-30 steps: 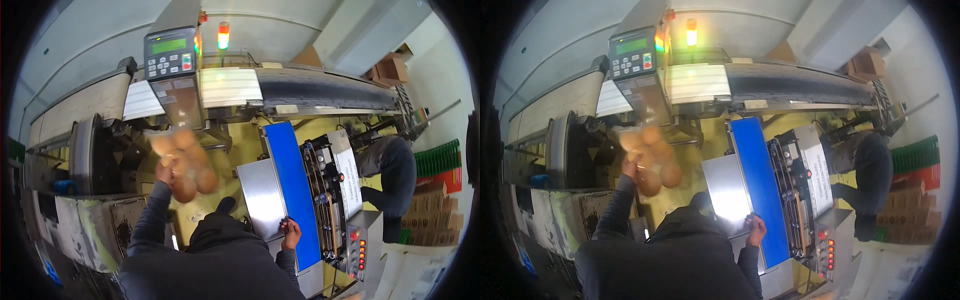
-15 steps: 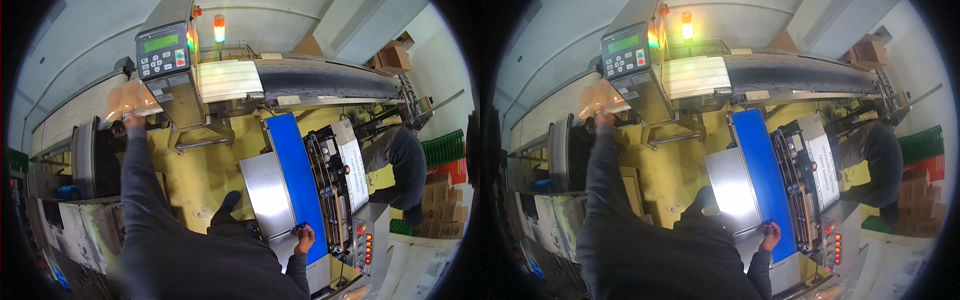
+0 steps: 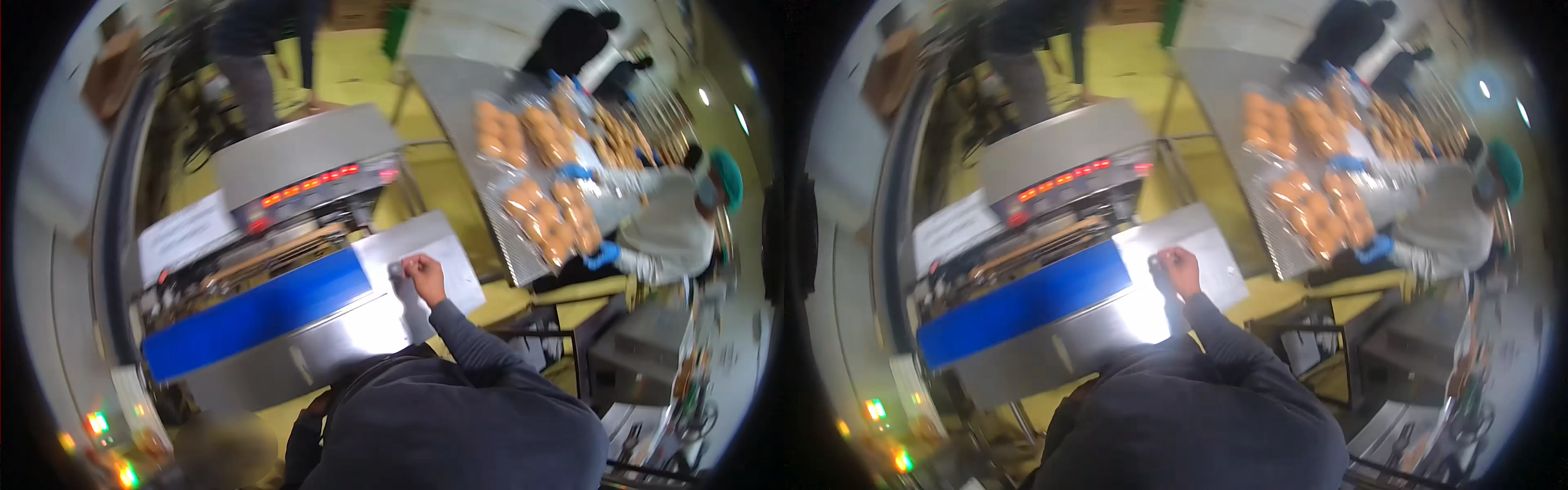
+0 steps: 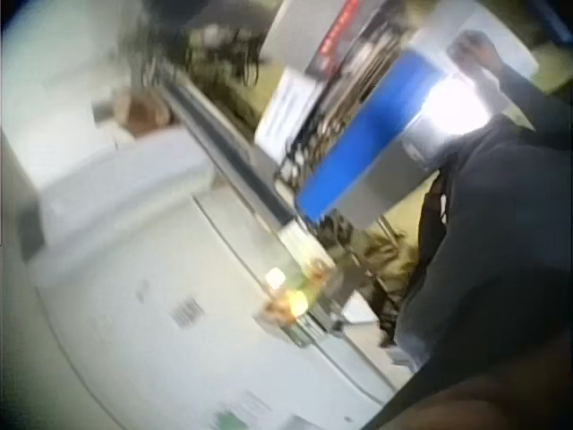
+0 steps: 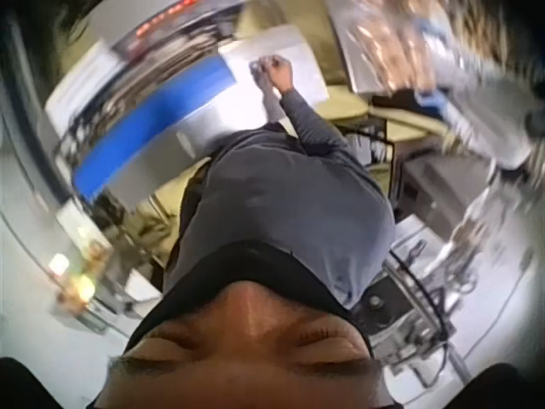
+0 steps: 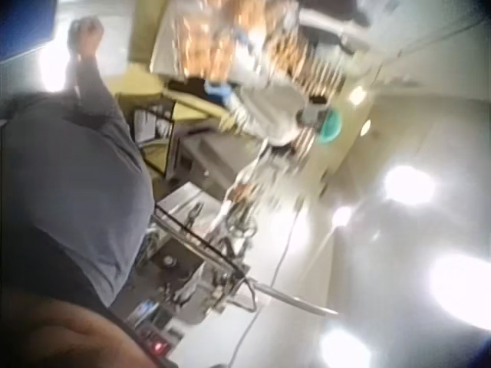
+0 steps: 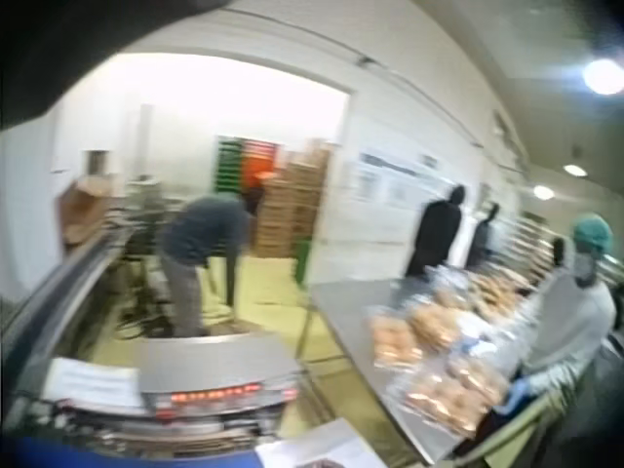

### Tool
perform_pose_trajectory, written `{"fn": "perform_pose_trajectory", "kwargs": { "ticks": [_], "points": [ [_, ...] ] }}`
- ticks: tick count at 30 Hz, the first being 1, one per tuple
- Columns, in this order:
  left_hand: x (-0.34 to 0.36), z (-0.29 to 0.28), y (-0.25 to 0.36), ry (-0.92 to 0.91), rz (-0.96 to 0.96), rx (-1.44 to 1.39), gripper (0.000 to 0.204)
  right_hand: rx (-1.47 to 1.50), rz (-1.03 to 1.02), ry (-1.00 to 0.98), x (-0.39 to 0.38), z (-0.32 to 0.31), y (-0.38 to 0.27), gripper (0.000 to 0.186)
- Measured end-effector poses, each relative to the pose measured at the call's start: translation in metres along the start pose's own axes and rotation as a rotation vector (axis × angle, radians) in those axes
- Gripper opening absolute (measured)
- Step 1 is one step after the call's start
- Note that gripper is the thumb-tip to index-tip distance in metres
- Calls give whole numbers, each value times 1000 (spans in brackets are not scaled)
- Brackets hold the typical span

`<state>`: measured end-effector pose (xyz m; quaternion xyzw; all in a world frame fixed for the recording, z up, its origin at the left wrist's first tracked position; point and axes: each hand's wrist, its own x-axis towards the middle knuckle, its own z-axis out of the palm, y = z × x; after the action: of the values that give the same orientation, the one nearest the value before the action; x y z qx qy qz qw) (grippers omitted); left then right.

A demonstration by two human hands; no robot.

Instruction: The person places buns into clear plastic bags and feeds them onto a conveyor belt for sealing. They then pick up the sealed packages from the end of the belt and place them onto a metal table.

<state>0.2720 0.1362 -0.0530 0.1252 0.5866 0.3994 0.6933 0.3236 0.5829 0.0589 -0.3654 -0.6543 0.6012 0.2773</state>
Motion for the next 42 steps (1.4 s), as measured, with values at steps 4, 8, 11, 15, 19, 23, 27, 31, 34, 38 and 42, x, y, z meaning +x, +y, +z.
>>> {"fn": "perform_pose_trajectory", "kwargs": {
  "ticks": [4, 8, 11, 15, 19, 23, 27, 31, 34, 38, 42],
  "points": [
    [18, -21, 28, -138, -147, 69, 46, -183, -276, 373, 64, -140, -36, 13],
    [28, 66, 252, -143, -195, 210, 36, -521, -202, 651, 125, -304, -36, 19],
    [107, 105, 308, -260, 131, 293, 30, -962, -156, 655, 160, -391, -29, 36],
    [247, 180, 361, -201, 356, 216, 31, -1126, -1, 452, 188, -414, -12, 53],
    [311, 277, 411, -109, 245, -323, 33, -1094, -128, 321, 150, -367, -24, 52],
    [320, 308, 405, 165, 162, -561, 29, -954, -170, 219, 107, -329, -37, 55],
    [306, 305, 414, 310, 96, -566, 30, -463, -37, 208, 138, -333, -4, 52],
    [322, 286, 390, 275, 231, -636, 21, -413, 47, -36, 218, -316, -7, 30],
    [305, 265, 380, 269, 301, -629, 20, -493, 145, -200, 231, -276, -11, 20],
    [252, 227, 366, 308, 410, -644, 20, -546, 84, -291, 213, -203, 2, 15],
    [238, 133, 324, 522, 532, -550, 14, -572, -84, -310, 184, -118, 9, 13]
  ]
}}
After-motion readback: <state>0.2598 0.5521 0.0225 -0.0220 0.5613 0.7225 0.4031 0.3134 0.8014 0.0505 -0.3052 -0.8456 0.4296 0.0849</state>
